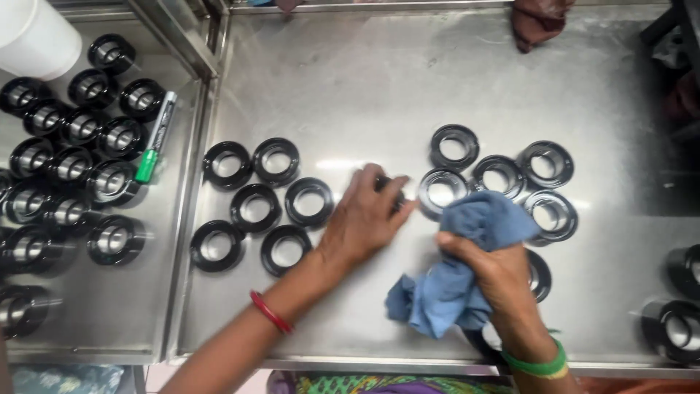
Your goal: Cleaning metal components with a cloth and labeling them with a marker at an assembly station.
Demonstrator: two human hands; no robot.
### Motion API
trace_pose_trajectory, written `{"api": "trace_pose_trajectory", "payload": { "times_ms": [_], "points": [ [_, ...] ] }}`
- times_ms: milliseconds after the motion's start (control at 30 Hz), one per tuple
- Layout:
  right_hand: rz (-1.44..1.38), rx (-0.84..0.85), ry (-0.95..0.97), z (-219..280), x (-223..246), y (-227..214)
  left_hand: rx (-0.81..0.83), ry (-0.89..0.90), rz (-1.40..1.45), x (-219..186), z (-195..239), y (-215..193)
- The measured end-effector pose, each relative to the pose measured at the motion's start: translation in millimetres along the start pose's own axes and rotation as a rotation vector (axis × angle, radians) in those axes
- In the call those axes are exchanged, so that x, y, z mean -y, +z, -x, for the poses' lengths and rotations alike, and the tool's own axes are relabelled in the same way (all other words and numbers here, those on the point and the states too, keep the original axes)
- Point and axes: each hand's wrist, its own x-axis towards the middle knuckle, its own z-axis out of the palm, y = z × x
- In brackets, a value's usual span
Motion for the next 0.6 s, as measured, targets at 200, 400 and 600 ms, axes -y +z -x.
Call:
{"api": "trace_pose_trajectory", "payload": {
  "times_ms": [200, 400, 600],
  "points": [
    [-0.320, -0.338, -0.179, 16, -7, -98, 0.032, -0.031, -0.986, 63, -43, 13],
    [-0.145, -0.545, -0.224, 31, 20, -98, 0.309, 0.551, -0.475, 31, -30, 58],
    [0.284, -0.417, -0.307, 28, -2, -73, 0.234, 0.276, -0.540, 23, -3, 63]
  ]
}}
